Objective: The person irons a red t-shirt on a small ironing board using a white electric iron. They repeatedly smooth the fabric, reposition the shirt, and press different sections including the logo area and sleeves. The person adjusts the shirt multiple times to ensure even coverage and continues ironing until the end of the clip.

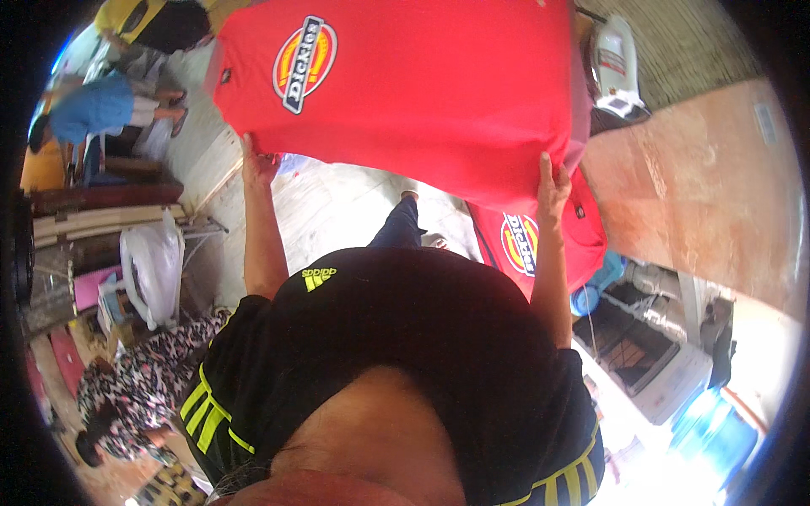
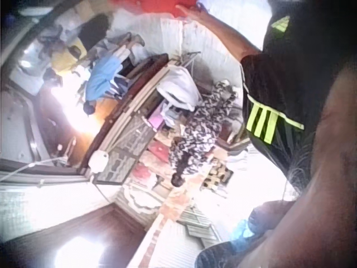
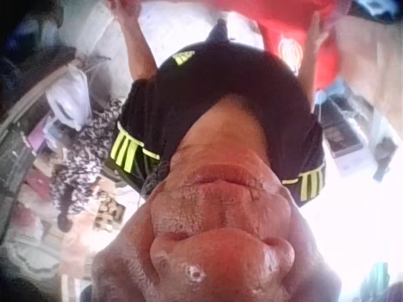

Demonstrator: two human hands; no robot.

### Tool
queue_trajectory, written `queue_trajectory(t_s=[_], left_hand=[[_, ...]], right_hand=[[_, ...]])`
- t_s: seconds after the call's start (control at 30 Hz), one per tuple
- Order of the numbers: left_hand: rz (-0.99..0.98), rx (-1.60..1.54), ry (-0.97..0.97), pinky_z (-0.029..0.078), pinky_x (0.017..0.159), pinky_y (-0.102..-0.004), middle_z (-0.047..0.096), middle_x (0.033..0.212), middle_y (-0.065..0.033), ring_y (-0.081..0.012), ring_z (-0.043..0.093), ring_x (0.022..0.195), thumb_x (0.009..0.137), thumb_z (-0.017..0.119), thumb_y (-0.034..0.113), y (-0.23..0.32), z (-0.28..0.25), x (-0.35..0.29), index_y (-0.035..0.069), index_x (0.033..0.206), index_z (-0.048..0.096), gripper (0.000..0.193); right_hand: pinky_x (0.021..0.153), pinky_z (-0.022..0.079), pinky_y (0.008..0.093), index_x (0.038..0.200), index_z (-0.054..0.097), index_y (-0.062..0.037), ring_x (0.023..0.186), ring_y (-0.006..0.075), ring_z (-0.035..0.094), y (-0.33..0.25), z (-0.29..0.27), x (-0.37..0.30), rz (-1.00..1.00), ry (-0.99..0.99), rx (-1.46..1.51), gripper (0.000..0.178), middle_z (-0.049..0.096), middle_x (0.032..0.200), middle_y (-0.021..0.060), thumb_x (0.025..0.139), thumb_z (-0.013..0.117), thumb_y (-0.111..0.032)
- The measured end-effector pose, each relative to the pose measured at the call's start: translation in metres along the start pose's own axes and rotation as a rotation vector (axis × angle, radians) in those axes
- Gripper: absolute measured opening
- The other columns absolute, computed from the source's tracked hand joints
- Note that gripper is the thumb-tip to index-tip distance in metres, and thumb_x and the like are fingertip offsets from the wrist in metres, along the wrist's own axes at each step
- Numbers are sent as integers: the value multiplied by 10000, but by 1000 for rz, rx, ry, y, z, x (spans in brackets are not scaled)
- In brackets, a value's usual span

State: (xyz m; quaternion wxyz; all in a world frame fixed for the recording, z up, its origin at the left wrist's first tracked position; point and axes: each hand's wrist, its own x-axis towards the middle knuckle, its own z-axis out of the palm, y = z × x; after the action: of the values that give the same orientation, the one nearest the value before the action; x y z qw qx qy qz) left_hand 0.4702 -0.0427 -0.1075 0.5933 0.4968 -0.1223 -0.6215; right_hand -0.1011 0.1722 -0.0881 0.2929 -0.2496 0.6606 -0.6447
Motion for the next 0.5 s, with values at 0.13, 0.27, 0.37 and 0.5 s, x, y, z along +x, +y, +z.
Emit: queue_trajectory(t_s=[0.13, 0.27, 0.37, 0.5], left_hand=[[151, -191, -71, 512, 924, -422, 643, 1219, -78, -257, 607, 1116, 899, 702, 326, 6, 1, -9, 92, 1281, 560, 470], [122, -319, -156, 442, 1063, -450, 560, 1378, -114, -277, 540, 1261, 956, 624, 226, 19, 8, -12, 59, 1342, 508, 437], [290, -200, -197, 448, 1057, -449, 579, 1343, -130, -285, 574, 1212, 989, 562, 197, 31, 8, -22, 15, 1355, 493, 414], [367, -130, -123, 484, 1020, -418, 596, 1306, -136, -262, 596, 1174, 991, 558, 158, 42, 6, -39, 5, 1326, 512, 371]], right_hand=[[912, 483, 297, 1189, 641, 3, 1073, 164, 602, -29, 0, -21, -93, -158, 125, 284, 648, 1177, 93, 963, 612, -167], [917, 481, 314, 1252, 593, -9, 1078, 189, 602, -50, 1, -17, 197, -145, 218, 355, 623, 1229, 115, 970, 591, -224], [891, 483, 309, 1215, 592, 1, 1039, 170, 600, -72, 0, -16, -37, -236, 198, 358, 633, 1169, 98, 962, 605, -252], [906, 458, 304, 1175, 615, 23, 996, 147, 583, -94, -12, -12, 17, -194, 197, 354, 633, 1134, 85, 963, 605, -261]])
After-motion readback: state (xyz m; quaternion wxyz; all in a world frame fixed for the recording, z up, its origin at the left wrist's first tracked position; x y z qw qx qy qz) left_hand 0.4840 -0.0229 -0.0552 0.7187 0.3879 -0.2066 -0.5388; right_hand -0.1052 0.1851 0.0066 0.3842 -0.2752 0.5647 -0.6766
